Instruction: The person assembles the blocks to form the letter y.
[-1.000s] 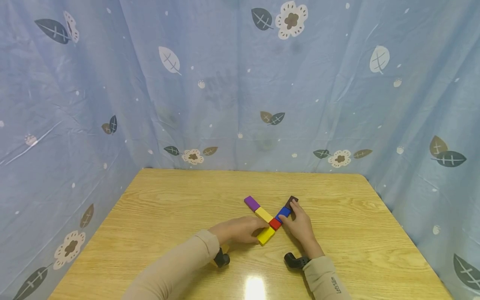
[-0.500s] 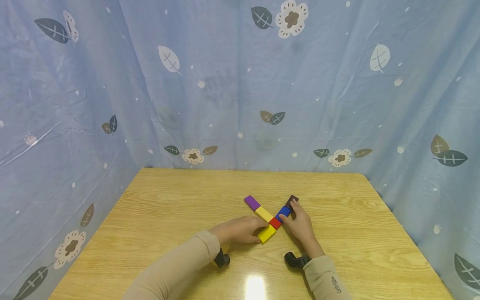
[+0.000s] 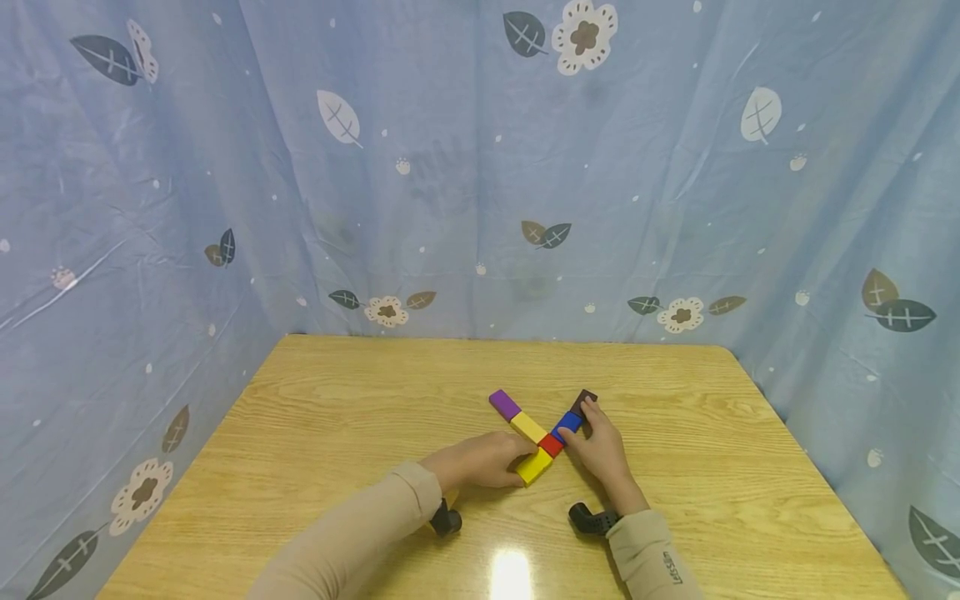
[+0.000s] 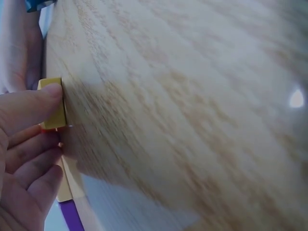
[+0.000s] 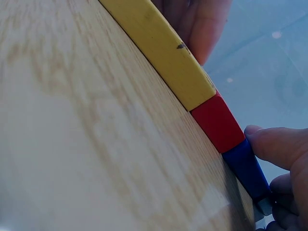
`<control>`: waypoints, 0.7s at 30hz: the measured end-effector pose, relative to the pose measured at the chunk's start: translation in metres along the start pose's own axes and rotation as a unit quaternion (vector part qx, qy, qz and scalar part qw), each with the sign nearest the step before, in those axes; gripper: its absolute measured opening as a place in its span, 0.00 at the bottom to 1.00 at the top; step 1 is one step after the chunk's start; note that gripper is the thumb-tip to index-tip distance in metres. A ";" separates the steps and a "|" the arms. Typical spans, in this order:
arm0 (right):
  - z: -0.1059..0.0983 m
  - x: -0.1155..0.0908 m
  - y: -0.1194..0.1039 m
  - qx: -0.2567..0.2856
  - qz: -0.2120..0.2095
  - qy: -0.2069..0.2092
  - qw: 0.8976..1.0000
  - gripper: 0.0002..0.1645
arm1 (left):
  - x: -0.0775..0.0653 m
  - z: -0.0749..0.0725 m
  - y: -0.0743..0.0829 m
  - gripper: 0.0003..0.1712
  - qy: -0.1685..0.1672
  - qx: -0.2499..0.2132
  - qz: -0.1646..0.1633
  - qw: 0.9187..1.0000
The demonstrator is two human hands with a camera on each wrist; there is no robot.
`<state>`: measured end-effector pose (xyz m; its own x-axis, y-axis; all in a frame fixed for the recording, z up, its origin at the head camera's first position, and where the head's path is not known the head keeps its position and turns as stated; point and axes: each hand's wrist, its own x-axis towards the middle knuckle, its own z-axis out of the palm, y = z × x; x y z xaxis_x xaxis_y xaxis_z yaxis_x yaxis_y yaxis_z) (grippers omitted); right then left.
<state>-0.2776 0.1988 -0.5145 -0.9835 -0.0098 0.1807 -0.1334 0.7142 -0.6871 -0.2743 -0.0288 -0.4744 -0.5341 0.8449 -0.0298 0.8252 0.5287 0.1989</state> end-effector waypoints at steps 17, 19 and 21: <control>0.001 0.000 0.001 0.003 0.004 -0.005 1.000 0.45 | -0.012 -0.003 -0.005 0.29 0.019 -0.064 -0.014 0.998; 0.001 0.000 0.001 0.002 0.004 -0.005 1.000 0.45 | -0.017 -0.004 -0.007 0.32 0.018 -0.074 -0.021 0.997; 0.000 0.000 0.001 0.000 0.003 -0.003 1.000 0.45 | -0.022 -0.007 -0.009 0.36 0.015 -0.074 -0.024 0.997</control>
<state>-0.2775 0.1992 -0.5157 -0.9849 -0.0106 0.1725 -0.1283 0.7136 -0.6887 -0.2715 -0.0527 -0.4688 -0.5788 0.8154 -0.0146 0.7638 0.5482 0.3407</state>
